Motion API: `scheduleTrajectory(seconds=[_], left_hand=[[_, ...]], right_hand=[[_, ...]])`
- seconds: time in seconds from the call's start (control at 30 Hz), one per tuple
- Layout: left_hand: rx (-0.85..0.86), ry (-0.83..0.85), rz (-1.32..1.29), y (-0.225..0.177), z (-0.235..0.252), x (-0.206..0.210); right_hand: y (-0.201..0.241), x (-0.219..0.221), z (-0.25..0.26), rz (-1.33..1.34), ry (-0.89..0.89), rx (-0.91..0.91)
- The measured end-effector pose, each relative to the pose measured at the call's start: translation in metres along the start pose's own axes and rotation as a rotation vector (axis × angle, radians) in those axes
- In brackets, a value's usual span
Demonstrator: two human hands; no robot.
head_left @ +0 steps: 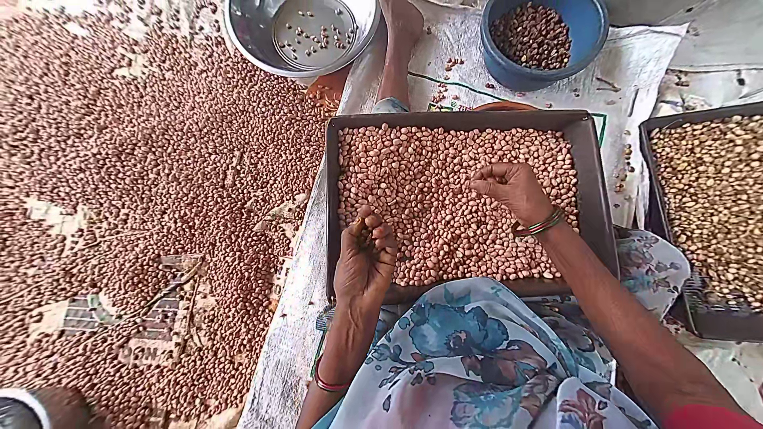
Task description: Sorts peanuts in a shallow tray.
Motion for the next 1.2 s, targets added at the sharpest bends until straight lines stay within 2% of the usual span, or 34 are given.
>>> scheduleTrajectory(seconds=[0.07,0.23,0.3,0.37,0.47,0.5,0.53,0.6,0.67,0.73,0.77,0.83,0.87,0.93,1.03,1.1,1.13,1.2], left_hand=[[-0.011,-0.016,0.024,0.007,0.004,0.001],[-0.034,-0.039,0.049,0.023,0.015,0.005],[-0.022,-0.094,0.07,0.025,0.015,0.007],[-0.002,-0.125,0.096,0.025,0.014,0.009],[0.012,-0.133,0.134,0.024,0.013,0.011],[0.009,-0.129,0.136,0.024,0.014,0.011],[0.008,-0.131,0.131,0.024,0.016,0.01],[0.001,-0.142,0.111,0.026,0.019,0.008],[-0.001,-0.164,0.099,0.03,0.021,0.007],[-0.011,-0.179,0.093,0.033,0.022,0.007],[-0.018,-0.18,0.09,0.034,0.021,0.008],[-0.024,-0.175,0.097,0.034,0.021,0.01],[-0.018,-0.175,0.116,0.034,0.02,0.012],[0.006,-0.168,0.195,0.034,0.018,0.016],[0.045,-0.099,0.359,0.042,0.018,0.024],[0.089,-0.004,0.545,0.057,0.021,0.028],[0.135,0.053,0.7,0.066,0.021,0.03],[0.287,0.189,1.117,0.087,0.015,0.034]], right_hand=[[-0.003,-0.007,-0.002,0.046,-0.014,0.016],[0.011,0.026,-0.001,-0.535,0.221,-0.159],[0.011,0.031,0.001,-0.545,0.234,-0.149],[0.009,0.017,0.003,-0.309,0.148,-0.08],[-0.006,0.001,-0.006,0.429,0.041,0.112],[-0.011,0.0,-0.01,0.609,0.041,0.183],[-0.013,0.001,-0.012,0.677,0.027,0.219],[-0.015,-0.004,-0.013,0.55,-0.064,0.181],[-0.01,-0.009,-0.008,0.128,-0.052,0.034],[0.001,-0.002,-0.002,-0.302,0.07,-0.097],[0.003,0.004,0.001,-0.415,0.127,-0.135],[0.002,0.002,0.002,-0.425,0.117,-0.158],[0.002,-0.005,0.001,-0.34,0.068,-0.133],[-0.004,-0.012,-0.008,0.094,-0.038,0.022],[0.002,0.022,-0.046,0.81,-0.08,0.509],[0.011,0.055,-0.076,1.155,-0.238,0.826],[0.017,0.07,-0.087,1.287,-0.286,0.898],[0.028,0.086,-0.102,1.491,-0.349,0.856]])
Point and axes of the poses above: each hand's wrist, its own z-axis towards the middle knuckle, its own x-axis out of the palm, y = z × x, the point moved 8 cm from there along z, towards the middle knuckle, and after that the axes turned 11 degrees about -x, right-handed, at the moved point
